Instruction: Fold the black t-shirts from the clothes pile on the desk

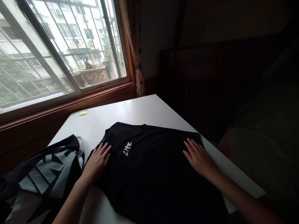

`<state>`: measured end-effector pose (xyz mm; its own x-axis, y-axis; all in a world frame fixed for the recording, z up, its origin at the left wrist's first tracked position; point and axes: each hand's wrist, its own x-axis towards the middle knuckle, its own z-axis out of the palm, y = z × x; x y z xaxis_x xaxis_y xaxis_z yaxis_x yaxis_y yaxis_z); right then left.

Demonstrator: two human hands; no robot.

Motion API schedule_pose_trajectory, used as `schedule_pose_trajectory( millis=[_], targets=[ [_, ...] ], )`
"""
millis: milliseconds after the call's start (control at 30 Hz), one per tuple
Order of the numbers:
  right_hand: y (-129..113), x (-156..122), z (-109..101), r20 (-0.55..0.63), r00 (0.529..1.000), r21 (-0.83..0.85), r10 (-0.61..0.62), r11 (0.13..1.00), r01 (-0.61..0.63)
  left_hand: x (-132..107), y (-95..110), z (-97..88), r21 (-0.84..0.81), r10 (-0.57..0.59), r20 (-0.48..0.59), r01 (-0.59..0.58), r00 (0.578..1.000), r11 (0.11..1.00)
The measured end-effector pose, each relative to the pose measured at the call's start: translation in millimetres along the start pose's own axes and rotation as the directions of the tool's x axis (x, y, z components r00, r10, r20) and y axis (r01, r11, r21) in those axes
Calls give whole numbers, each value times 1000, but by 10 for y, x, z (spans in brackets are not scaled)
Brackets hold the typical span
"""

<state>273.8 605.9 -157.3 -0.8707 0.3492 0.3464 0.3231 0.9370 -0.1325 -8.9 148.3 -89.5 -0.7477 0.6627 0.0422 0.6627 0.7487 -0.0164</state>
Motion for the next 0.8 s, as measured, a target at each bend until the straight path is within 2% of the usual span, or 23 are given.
schedule_pose_trajectory(
  millis=[100, 233, 433, 567, 800],
  targets=[
    [83, 17, -3, 2, 1000, -8, 23, 1000, -23, 35, -96, 192, -42, 17, 13, -17, 1000, 999],
    [280, 216, -23, 57, 998, -20, 34, 999, -33, -133, -97, 294, 6, -38, 12, 38, 999, 999],
    [540, 557, 25, 122, 992, -7, 9, 1000, -8, -539, 127, 342, 73, -120, 40, 117, 992, 990],
    [649, 782, 52, 172, 984, 46, -56, 998, 49, -827, 281, 416, 77, -154, -16, 154, 988, 985],
    [675, 1274, 140, 243, 954, 94, -174, 983, 155, -1165, 504, 521, 27, -244, -77, 246, 967, 969]
  ],
)
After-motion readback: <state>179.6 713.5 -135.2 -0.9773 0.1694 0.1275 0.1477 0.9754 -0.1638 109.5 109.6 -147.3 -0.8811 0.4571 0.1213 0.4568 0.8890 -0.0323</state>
